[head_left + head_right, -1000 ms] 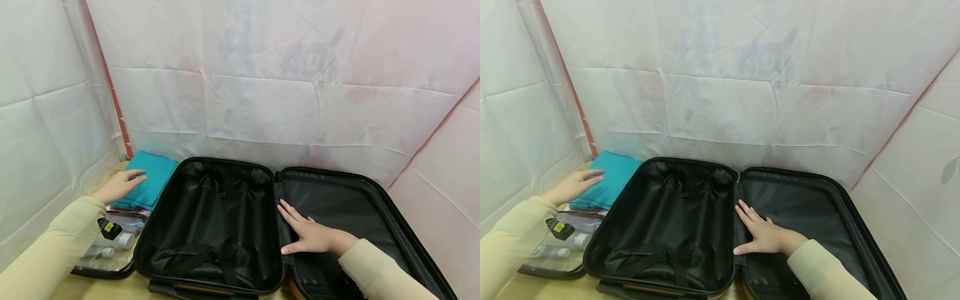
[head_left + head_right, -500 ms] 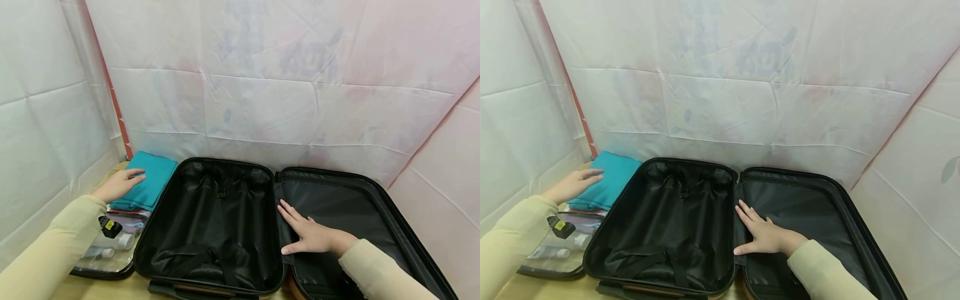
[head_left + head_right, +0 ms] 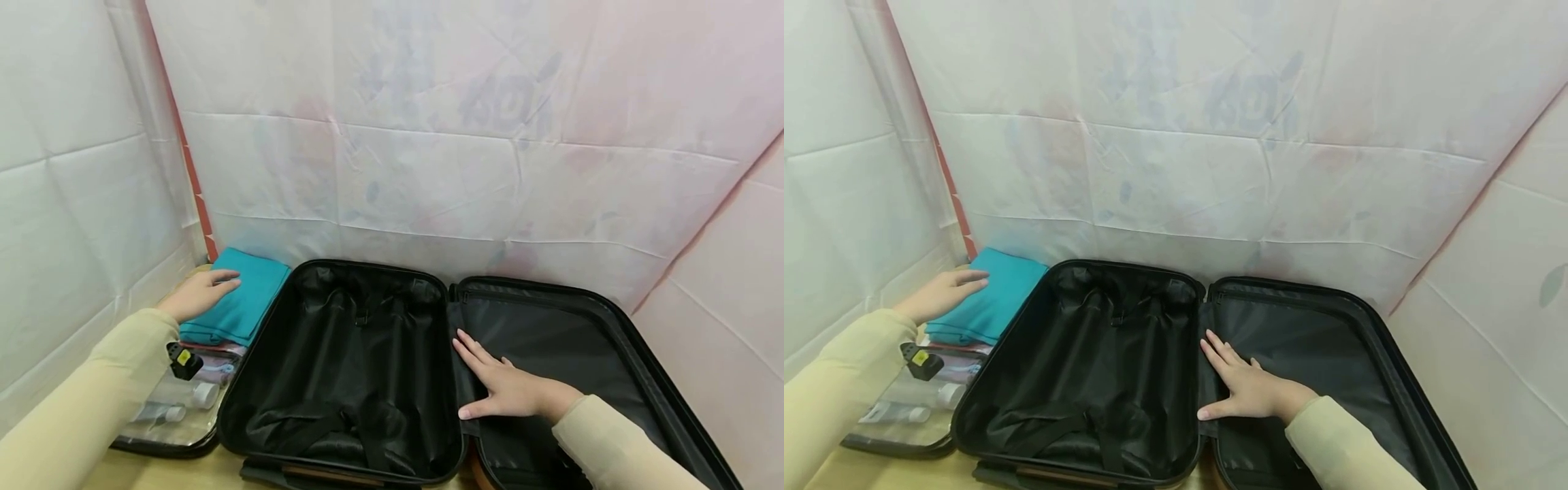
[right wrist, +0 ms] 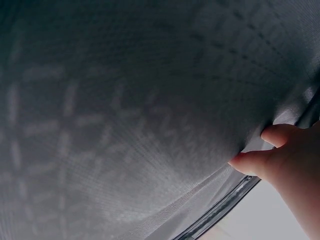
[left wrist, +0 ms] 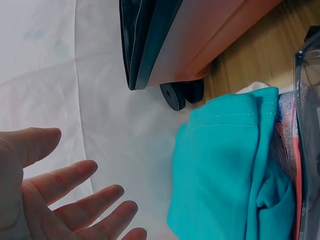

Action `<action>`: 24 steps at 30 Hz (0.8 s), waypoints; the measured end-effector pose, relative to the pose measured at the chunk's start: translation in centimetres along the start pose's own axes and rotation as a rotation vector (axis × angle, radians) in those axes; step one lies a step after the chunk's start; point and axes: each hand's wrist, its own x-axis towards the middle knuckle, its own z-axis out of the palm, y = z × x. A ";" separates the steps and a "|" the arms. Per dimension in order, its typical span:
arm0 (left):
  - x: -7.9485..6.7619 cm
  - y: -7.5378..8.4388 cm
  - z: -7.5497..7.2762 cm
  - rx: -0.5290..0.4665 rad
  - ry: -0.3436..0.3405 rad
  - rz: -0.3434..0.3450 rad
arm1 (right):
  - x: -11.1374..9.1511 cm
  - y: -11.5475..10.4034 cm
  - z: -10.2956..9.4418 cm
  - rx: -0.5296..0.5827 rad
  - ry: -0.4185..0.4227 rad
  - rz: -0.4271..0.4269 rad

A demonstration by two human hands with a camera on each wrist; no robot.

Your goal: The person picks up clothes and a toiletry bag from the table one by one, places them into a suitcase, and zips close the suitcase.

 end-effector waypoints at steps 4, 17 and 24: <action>0.4 -0.6 -0.3 -0.001 0.002 0.002 | 0.2 0.0 -0.1 -0.005 0.009 -0.001; 0.8 -1.1 0.2 -0.044 -0.011 -0.069 | -0.2 0.3 -0.3 -0.019 0.010 0.016; 1.0 -1.8 0.0 -0.083 -0.021 -0.126 | -0.3 0.3 -0.3 -0.006 0.005 0.010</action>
